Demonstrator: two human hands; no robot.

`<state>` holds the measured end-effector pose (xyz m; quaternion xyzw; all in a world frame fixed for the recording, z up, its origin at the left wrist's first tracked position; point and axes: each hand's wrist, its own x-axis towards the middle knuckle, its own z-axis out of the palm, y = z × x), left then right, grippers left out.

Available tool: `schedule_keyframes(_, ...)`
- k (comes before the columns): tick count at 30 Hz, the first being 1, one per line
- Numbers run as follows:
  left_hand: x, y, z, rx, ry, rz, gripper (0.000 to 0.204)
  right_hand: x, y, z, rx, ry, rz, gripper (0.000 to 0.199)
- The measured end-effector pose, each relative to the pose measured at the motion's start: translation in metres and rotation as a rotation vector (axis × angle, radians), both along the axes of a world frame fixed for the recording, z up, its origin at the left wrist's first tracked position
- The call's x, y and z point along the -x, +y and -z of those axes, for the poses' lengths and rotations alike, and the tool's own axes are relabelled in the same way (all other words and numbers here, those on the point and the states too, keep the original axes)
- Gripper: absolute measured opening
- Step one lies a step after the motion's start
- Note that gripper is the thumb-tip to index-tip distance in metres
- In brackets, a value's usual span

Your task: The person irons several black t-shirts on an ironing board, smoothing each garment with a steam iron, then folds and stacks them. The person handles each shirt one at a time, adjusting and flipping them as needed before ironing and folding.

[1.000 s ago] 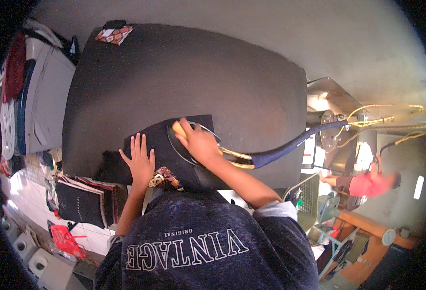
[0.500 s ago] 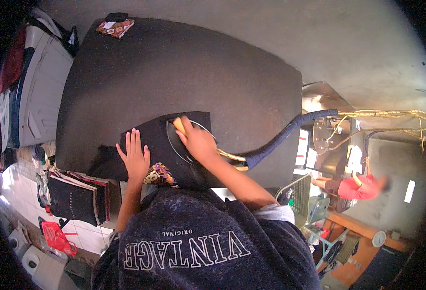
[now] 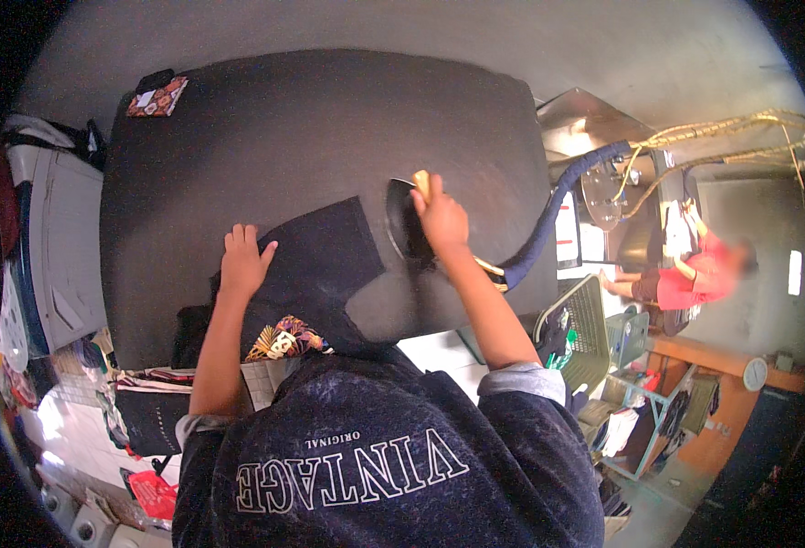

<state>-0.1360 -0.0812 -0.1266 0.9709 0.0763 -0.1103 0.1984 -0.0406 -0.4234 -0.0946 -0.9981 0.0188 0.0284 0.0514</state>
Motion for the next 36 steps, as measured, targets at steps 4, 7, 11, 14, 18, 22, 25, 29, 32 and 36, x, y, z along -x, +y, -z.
schedule_keyframes(4,-0.021,0.025,-0.007,0.35,0.218,0.162,0.038,0.007,-0.041,-0.011,0.174,-0.301,0.013,0.057)
schedule_keyframes(7,-0.031,0.034,-0.065,0.634,0.358,0.152,0.035,0.048,-0.006,-0.029,-0.188,-0.286,-0.191,0.071)
schedule_keyframes(11,-0.006,0.053,-0.161,0.869,0.021,0.065,0.027,0.176,0.05,-0.01,-0.585,0.799,-0.588,0.07)
schedule_keyframes(14,0.053,0.124,-0.17,0.768,-0.517,-0.337,0.031,0.225,0.03,0.024,-0.58,0.736,-0.536,0.038)
schedule_keyframes(18,0.135,0.251,-0.175,1.238,-0.508,-0.62,0.043,0.169,0.013,-0.056,-0.63,0.626,-0.238,0.026)
schedule_keyframes(22,0.17,0.29,-0.119,1.152,-0.377,-1.019,0.046,0.124,0.001,-0.066,-0.448,-0.091,-0.28,0.022)
schedule_keyframes(25,0.195,0.31,-0.037,1.058,-0.205,-1.052,0.045,0.115,0.02,-0.006,-0.386,-0.239,-0.123,0.024)
schedule_keyframes(29,0.213,0.313,0.001,1.009,-0.08,-1.106,0.061,0.108,0.063,0.025,-0.567,-0.132,0.047,0.026)
schedule_keyframes(32,0.214,0.306,-0.005,0.993,-0.125,-1.129,0.055,0.101,0.096,0.029,-0.574,-0.021,0.121,0.025)
schedule_keyframes(36,0.212,0.307,-0.014,0.968,-0.153,-1.027,0.046,0.098,0.113,0.048,-0.358,-0.033,0.152,0.022)
